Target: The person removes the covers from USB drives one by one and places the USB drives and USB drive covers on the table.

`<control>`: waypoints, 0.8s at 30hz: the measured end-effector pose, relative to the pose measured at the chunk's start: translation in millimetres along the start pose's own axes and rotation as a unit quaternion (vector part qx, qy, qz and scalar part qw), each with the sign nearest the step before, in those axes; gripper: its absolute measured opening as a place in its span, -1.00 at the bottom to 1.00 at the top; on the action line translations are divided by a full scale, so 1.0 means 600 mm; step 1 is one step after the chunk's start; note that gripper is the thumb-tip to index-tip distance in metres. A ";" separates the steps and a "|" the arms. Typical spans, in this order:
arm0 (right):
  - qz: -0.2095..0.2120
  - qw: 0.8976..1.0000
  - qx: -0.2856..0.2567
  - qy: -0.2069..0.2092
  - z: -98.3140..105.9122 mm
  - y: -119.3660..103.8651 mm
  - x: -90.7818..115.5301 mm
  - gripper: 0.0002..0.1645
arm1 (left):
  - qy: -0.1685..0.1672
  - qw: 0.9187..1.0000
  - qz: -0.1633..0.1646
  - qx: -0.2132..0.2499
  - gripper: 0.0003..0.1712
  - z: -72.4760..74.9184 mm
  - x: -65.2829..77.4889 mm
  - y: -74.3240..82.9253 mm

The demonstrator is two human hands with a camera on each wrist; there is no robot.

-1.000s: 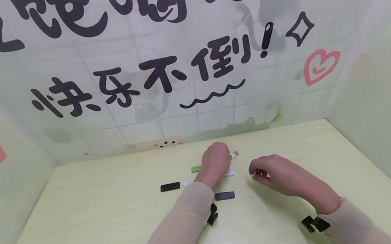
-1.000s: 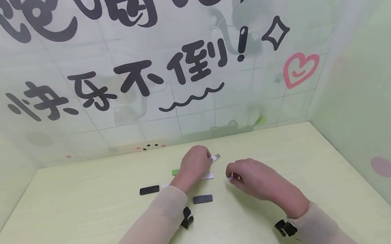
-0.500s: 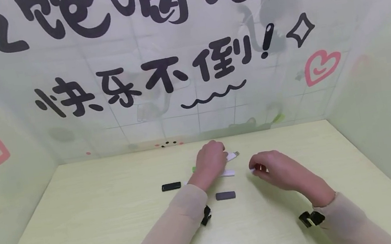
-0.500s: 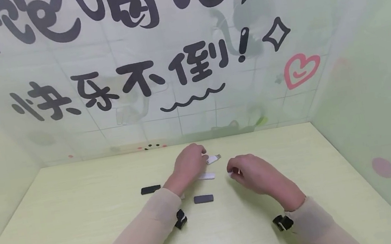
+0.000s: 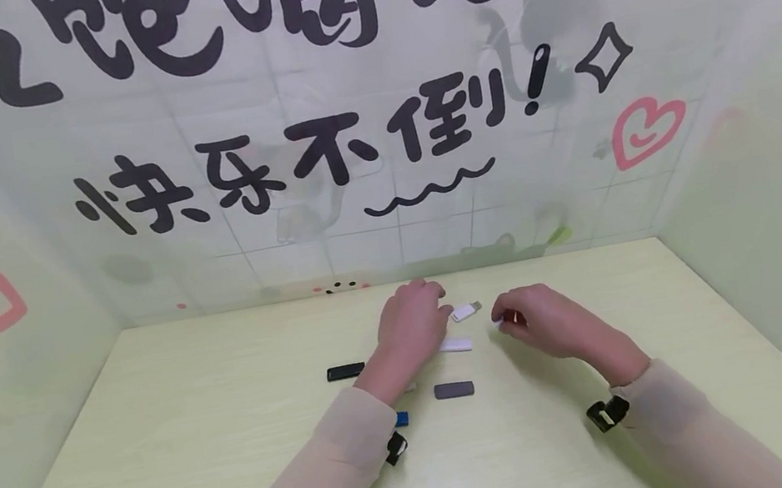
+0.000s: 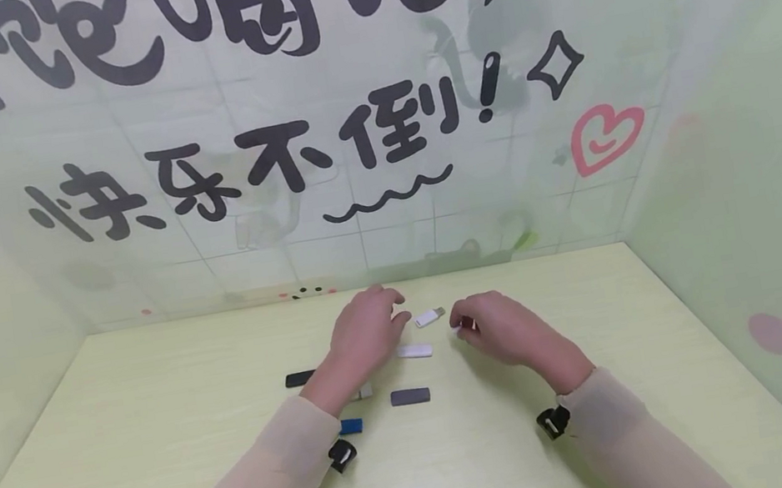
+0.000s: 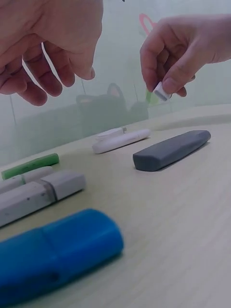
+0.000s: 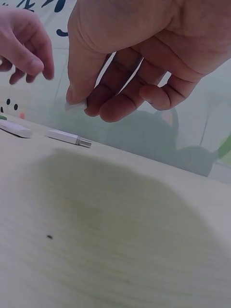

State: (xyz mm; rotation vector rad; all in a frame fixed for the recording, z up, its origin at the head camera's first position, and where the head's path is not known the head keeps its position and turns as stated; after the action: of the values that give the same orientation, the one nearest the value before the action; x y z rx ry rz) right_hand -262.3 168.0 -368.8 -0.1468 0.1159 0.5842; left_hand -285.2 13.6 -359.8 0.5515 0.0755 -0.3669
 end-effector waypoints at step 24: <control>-0.066 0.996 -0.046 -0.043 -0.032 0.043 -0.047 -0.92 | 0.074 0.990 -0.111 -0.049 -0.64 0.070 0.125 -0.002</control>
State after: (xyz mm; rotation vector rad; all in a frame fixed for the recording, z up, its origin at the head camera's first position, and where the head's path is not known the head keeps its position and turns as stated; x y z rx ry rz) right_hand -301.0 170.8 -386.2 -0.2162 -0.0044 0.4636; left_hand -217.0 -33.6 -337.0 0.4725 0.2988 -0.5359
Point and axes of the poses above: each hand's wrist, its own x-axis away from the middle knuckle, its own z-axis out of the back of the hand, y = z × x, the point moved 8 cm from there along -x, towards the middle knuckle, and after that the axes turned 15 degrees about x, right-handed, at the moved point
